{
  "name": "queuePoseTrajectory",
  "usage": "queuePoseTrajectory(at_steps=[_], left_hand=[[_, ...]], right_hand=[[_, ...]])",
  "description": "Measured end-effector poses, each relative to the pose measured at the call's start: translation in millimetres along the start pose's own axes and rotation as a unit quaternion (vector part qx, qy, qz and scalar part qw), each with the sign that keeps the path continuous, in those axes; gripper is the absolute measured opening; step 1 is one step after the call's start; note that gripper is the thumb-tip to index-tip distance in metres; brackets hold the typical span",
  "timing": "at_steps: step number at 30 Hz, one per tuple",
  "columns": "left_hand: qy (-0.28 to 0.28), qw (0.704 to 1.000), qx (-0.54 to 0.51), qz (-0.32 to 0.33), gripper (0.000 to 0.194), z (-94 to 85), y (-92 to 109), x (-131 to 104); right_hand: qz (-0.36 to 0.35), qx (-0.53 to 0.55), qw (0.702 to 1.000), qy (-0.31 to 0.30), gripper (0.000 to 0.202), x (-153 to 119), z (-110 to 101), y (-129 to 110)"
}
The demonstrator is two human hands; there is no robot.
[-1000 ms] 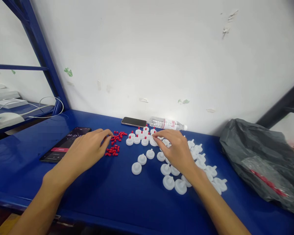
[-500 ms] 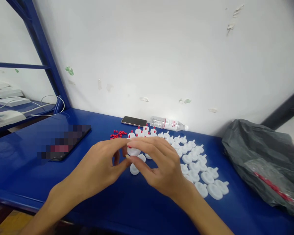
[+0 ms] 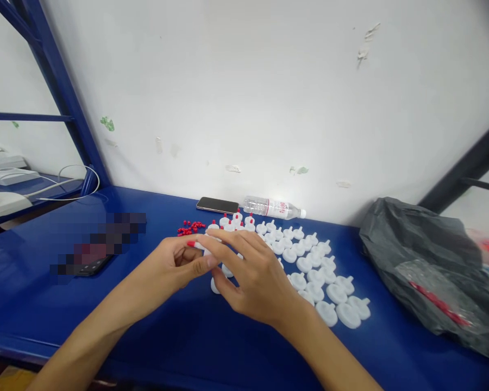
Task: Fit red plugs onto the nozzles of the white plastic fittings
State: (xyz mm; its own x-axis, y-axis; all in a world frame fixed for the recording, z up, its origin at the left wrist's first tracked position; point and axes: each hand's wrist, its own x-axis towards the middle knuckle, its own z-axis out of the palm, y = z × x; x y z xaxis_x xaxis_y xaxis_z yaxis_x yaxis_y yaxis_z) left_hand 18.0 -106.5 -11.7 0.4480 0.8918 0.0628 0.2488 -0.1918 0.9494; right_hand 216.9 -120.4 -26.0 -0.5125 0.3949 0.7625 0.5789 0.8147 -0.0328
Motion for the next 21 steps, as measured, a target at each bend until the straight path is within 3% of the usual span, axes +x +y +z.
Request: queuePoseTrajectory(at_steps=[3, 8, 13, 21], left_hand=[[0.007, 0.998, 0.046, 0.034, 0.034, 6.2, 1.0, -1.7], [0.084, 0.974, 0.196, 0.079, 0.035, 10.0, 4.4, -9.0], [0.107, 0.956, 0.244, 0.123, 0.039, 9.3, -0.2, -10.5], [0.179, 0.927, 0.296, 0.146, 0.041, 16.5, -2.6, -10.9]], right_hand=[[-0.016, -0.027, 0.999, 0.027, 0.032, -1.8, 2.1, 4.3], [0.002, -0.035, 0.999, 0.03, 0.029, -2.5, 1.0, 8.3], [0.001, -0.027, 0.999, 0.023, 0.028, -3.4, 1.1, 6.3], [-0.066, -0.066, 0.994, 0.061, 0.028, 2.0, -2.8, 6.6]])
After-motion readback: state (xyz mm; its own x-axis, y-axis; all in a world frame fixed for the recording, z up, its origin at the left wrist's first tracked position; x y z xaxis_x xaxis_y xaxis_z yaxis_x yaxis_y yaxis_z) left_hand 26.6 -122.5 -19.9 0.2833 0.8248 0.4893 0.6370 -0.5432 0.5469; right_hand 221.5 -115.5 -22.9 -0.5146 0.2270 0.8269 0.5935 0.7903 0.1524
